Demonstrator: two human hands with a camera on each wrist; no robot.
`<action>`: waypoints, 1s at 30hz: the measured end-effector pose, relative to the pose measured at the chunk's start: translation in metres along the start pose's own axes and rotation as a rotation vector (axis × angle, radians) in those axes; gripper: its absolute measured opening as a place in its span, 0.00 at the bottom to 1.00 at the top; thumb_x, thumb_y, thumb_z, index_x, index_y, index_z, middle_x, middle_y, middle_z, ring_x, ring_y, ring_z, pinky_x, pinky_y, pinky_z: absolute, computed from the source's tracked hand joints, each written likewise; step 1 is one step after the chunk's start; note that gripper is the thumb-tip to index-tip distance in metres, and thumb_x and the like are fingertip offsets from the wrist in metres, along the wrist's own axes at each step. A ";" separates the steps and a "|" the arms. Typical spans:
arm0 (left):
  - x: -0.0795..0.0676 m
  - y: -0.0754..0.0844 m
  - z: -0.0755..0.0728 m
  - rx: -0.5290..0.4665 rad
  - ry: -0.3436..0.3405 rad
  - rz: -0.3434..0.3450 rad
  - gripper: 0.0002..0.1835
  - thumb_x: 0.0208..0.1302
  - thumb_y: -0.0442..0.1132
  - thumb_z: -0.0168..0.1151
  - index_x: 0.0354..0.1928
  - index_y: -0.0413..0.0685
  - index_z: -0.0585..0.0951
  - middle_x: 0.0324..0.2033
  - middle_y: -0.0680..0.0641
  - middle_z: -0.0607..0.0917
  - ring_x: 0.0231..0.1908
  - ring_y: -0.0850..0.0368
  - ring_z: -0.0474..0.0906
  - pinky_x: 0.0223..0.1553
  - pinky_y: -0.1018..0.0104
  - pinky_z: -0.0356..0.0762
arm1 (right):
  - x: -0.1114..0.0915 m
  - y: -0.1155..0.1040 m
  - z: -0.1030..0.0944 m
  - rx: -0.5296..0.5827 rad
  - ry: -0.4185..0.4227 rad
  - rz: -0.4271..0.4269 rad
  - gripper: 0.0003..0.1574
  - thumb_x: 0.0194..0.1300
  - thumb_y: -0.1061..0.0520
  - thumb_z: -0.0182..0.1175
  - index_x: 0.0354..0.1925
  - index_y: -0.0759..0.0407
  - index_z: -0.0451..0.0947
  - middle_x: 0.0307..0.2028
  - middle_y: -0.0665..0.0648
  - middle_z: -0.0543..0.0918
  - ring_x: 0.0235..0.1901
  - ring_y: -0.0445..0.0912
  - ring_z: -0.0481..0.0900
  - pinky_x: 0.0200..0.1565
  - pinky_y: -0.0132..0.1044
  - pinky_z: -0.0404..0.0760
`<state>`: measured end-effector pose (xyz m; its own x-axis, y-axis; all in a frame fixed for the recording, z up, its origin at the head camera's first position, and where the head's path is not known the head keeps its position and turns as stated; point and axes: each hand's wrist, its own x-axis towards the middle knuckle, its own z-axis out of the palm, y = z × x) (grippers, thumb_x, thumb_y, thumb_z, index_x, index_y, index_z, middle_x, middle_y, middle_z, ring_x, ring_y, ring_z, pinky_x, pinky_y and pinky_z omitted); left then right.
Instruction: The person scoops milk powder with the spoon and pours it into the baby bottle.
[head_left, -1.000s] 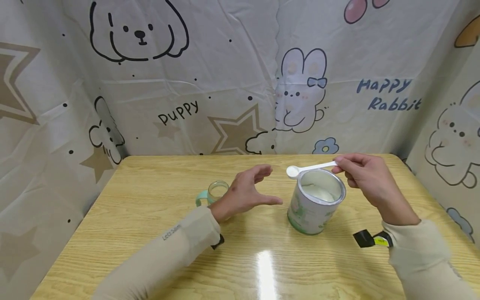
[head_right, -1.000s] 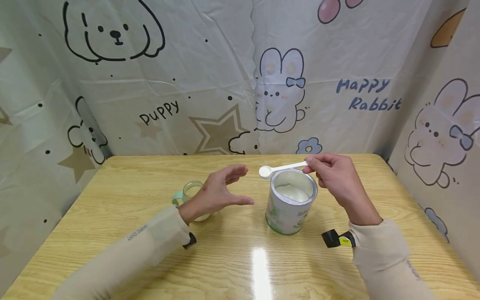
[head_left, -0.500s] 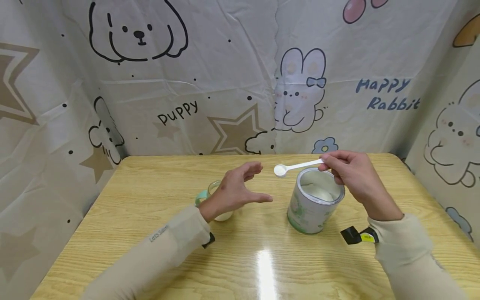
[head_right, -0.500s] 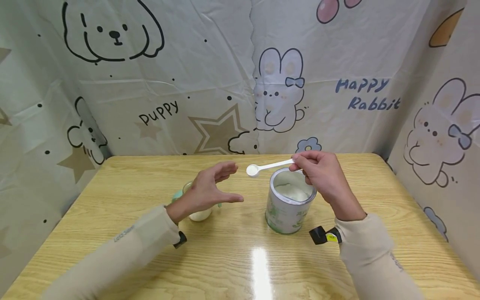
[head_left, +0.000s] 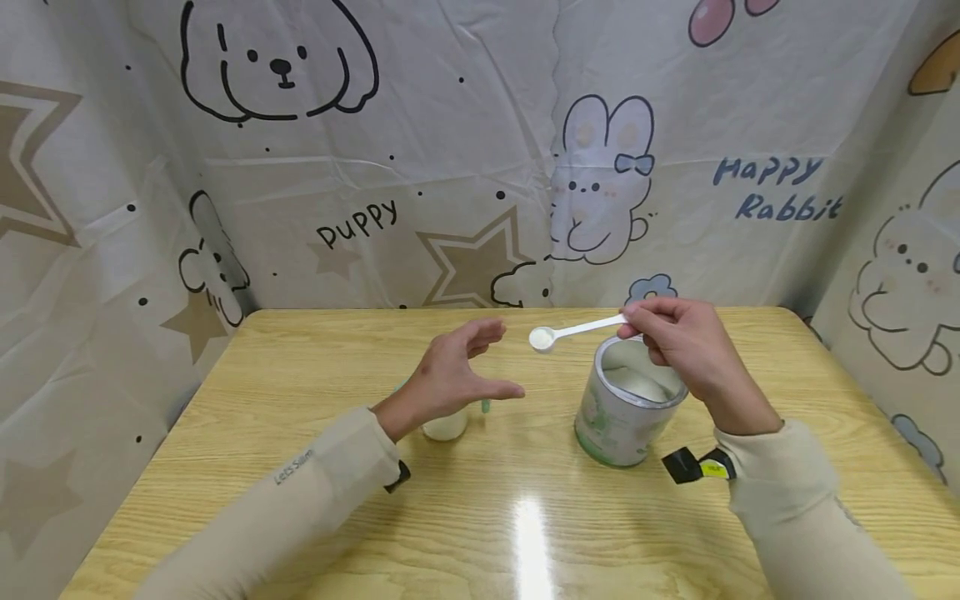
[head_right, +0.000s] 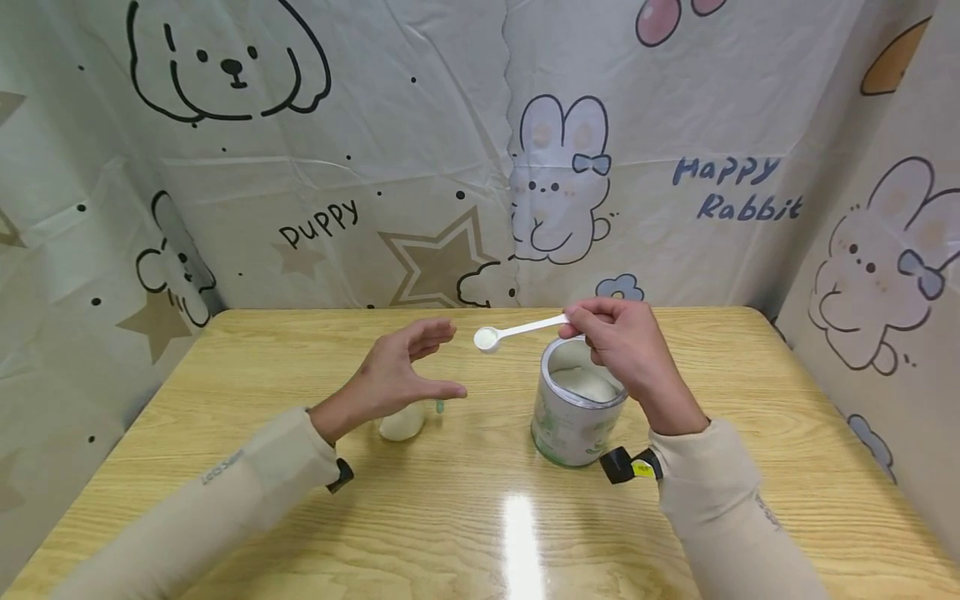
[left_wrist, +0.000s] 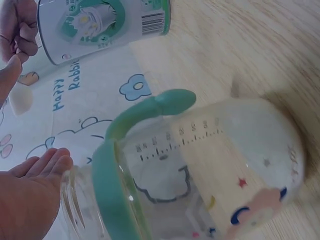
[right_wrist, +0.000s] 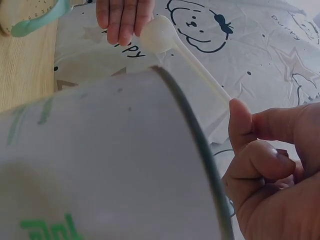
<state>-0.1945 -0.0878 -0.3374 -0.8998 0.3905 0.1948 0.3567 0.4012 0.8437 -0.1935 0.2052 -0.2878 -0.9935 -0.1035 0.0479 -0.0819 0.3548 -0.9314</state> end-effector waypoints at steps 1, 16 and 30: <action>-0.001 -0.001 -0.001 0.002 0.001 -0.002 0.49 0.46 0.40 0.83 0.70 0.39 0.68 0.66 0.40 0.74 0.66 0.49 0.71 0.67 0.64 0.69 | 0.000 -0.001 0.001 0.003 -0.002 -0.004 0.23 0.75 0.51 0.57 0.50 0.72 0.76 0.27 0.42 0.83 0.20 0.37 0.66 0.21 0.26 0.66; -0.014 -0.011 -0.020 0.023 0.009 0.002 0.49 0.47 0.40 0.83 0.70 0.38 0.67 0.65 0.40 0.74 0.66 0.48 0.71 0.67 0.61 0.69 | 0.008 -0.011 0.022 0.034 -0.028 0.010 0.22 0.75 0.53 0.57 0.52 0.73 0.77 0.27 0.43 0.84 0.18 0.36 0.63 0.20 0.26 0.64; -0.024 -0.022 -0.032 0.086 0.049 -0.025 0.48 0.46 0.41 0.83 0.68 0.38 0.69 0.63 0.40 0.77 0.64 0.45 0.73 0.66 0.56 0.70 | 0.012 -0.013 0.041 0.056 -0.046 0.012 0.21 0.74 0.56 0.58 0.52 0.74 0.78 0.26 0.45 0.85 0.17 0.36 0.61 0.19 0.26 0.63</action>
<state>-0.1883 -0.1325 -0.3446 -0.9193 0.3389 0.2001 0.3521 0.4811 0.8028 -0.2007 0.1614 -0.2898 -0.9895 -0.1431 0.0215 -0.0646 0.3034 -0.9507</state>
